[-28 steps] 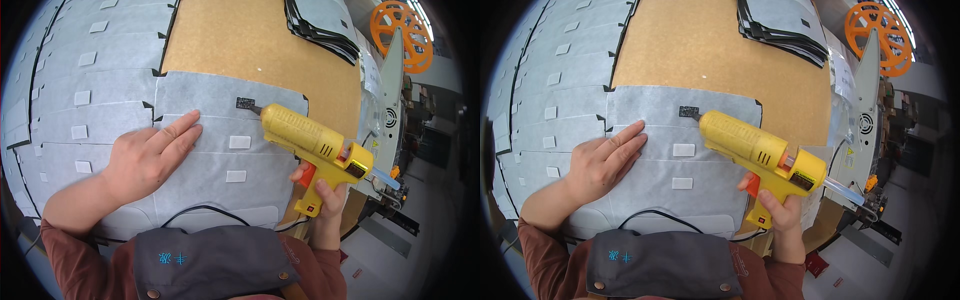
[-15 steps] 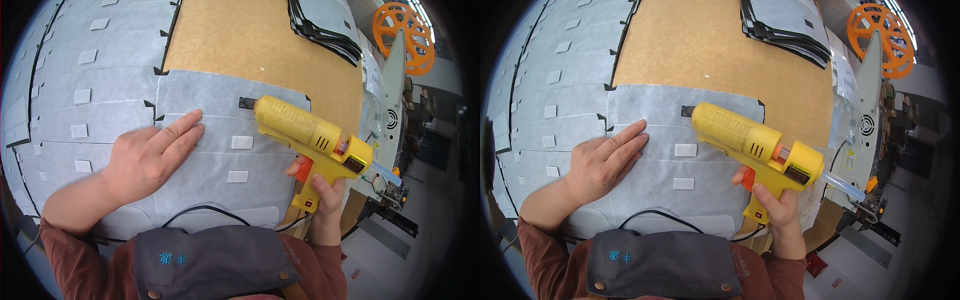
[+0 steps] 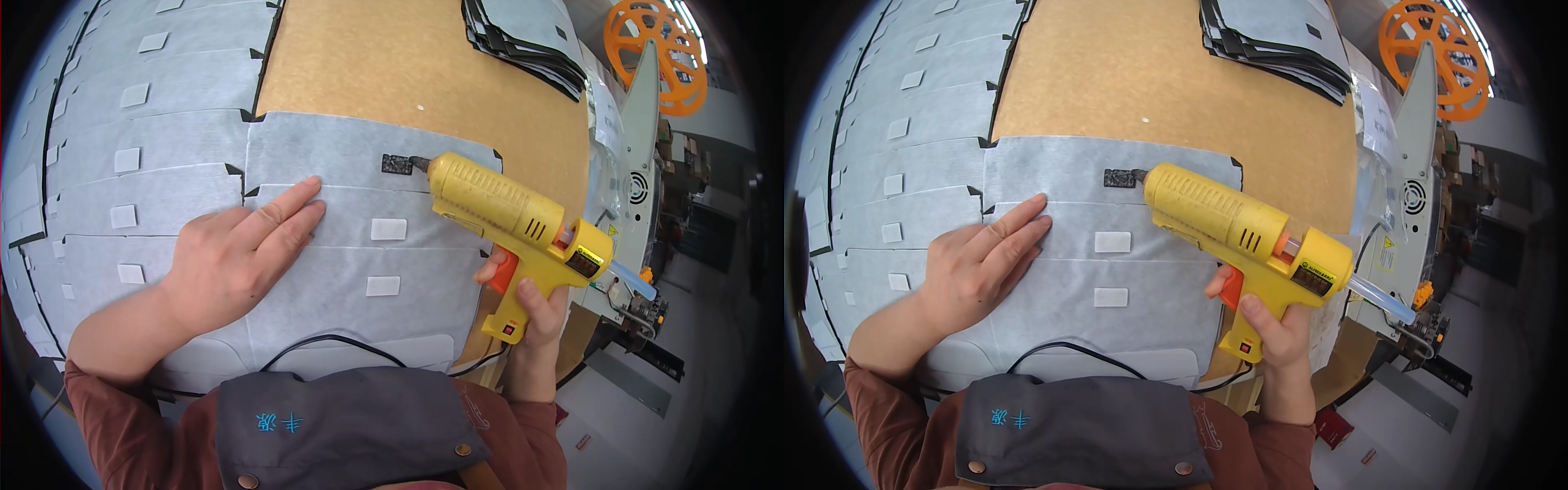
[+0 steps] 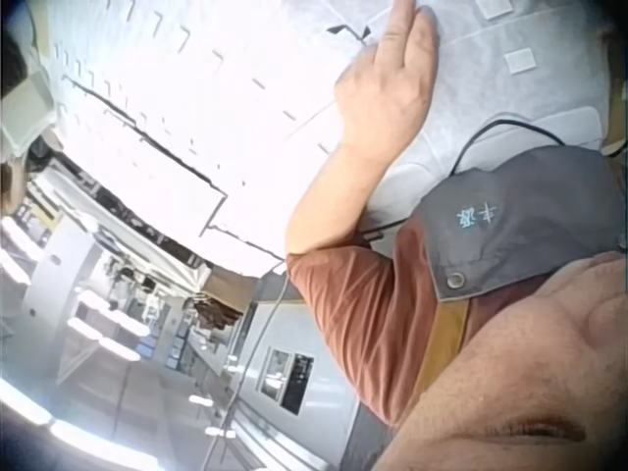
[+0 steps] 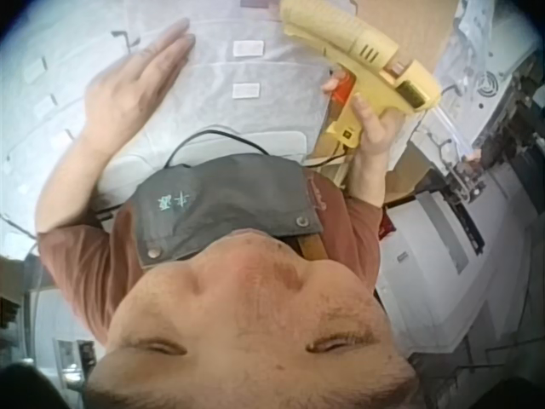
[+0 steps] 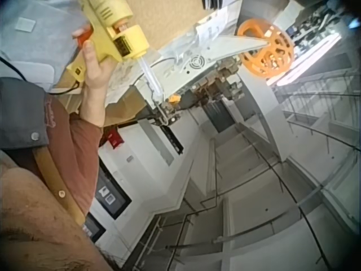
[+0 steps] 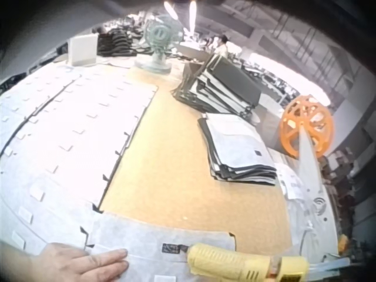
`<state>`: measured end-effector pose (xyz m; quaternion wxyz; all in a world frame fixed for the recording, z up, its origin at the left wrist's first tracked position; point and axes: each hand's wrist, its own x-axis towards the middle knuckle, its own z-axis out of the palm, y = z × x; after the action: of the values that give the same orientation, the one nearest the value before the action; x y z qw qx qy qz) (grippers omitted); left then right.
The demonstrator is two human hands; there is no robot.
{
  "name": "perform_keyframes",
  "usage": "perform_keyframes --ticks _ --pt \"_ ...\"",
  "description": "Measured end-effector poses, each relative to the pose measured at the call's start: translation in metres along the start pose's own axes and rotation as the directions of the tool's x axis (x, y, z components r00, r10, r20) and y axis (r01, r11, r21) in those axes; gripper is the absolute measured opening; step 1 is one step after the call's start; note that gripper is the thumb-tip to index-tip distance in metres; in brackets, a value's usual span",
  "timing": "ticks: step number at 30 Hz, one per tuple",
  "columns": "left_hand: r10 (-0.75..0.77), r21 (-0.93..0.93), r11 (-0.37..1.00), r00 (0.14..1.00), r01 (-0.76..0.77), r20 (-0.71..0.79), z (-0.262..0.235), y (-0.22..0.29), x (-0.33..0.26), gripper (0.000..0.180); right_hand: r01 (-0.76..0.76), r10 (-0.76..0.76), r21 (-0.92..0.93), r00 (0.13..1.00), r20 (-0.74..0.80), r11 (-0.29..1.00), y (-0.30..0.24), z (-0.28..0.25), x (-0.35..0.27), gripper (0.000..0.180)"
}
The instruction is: The person uses a yellow hot glue gun to apply adhesive to small black patches on light gray fabric pieces. They then press white rectangular fasteners onto the glued areas and stack the finished pieces. The process is repeated for multiple fabric units on a workbench.
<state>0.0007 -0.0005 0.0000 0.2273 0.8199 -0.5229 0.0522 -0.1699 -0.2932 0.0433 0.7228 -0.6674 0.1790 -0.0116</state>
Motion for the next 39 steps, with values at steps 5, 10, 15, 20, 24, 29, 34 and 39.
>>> perform_keyframes --ticks 5,10,15,20,24,29,34,39 --pt "-0.004 -0.009 1.000 1.000 0.004 0.001 0.000 0.001 0.000 0.040 -0.001 0.001 0.012 1.000 -0.020 1.000 0.000 0.000 -0.003 0.055" --pt "-0.002 -0.009 1.000 1.000 0.002 -0.006 0.001 0.001 0.000 0.040 -0.023 0.023 0.018 1.000 -0.019 1.000 0.001 -0.004 -0.006 0.056" --pt "-0.005 -0.010 1.000 1.000 0.005 0.002 0.001 0.001 0.001 0.040 -0.014 0.015 0.031 1.000 -0.028 0.999 0.002 -0.002 -0.008 0.056" --pt "-0.006 -0.008 1.000 1.000 0.006 -0.002 0.002 0.001 0.000 0.040 -0.031 0.031 0.011 0.999 -0.033 0.999 -0.002 0.003 -0.004 0.056" --pt "-0.009 -0.009 1.000 1.000 0.009 0.004 0.001 0.001 0.001 0.040 -0.038 0.039 0.023 0.999 -0.035 0.999 0.001 0.001 -0.006 0.056" --pt "-0.008 -0.011 1.000 1.000 0.008 -0.009 0.002 0.001 0.000 0.039 -0.030 0.031 0.027 0.999 -0.020 0.999 0.004 -0.001 -0.012 0.057" --pt "-0.010 -0.013 1.000 1.000 0.010 0.000 0.001 0.001 0.001 0.039 -0.024 0.024 0.046 1.000 -0.003 0.999 0.005 -0.002 -0.013 0.055" --pt "-0.013 -0.016 1.000 1.000 0.013 -0.001 0.002 0.001 0.000 0.039 -0.006 0.006 0.022 1.000 0.024 1.000 0.000 0.007 -0.004 0.055"
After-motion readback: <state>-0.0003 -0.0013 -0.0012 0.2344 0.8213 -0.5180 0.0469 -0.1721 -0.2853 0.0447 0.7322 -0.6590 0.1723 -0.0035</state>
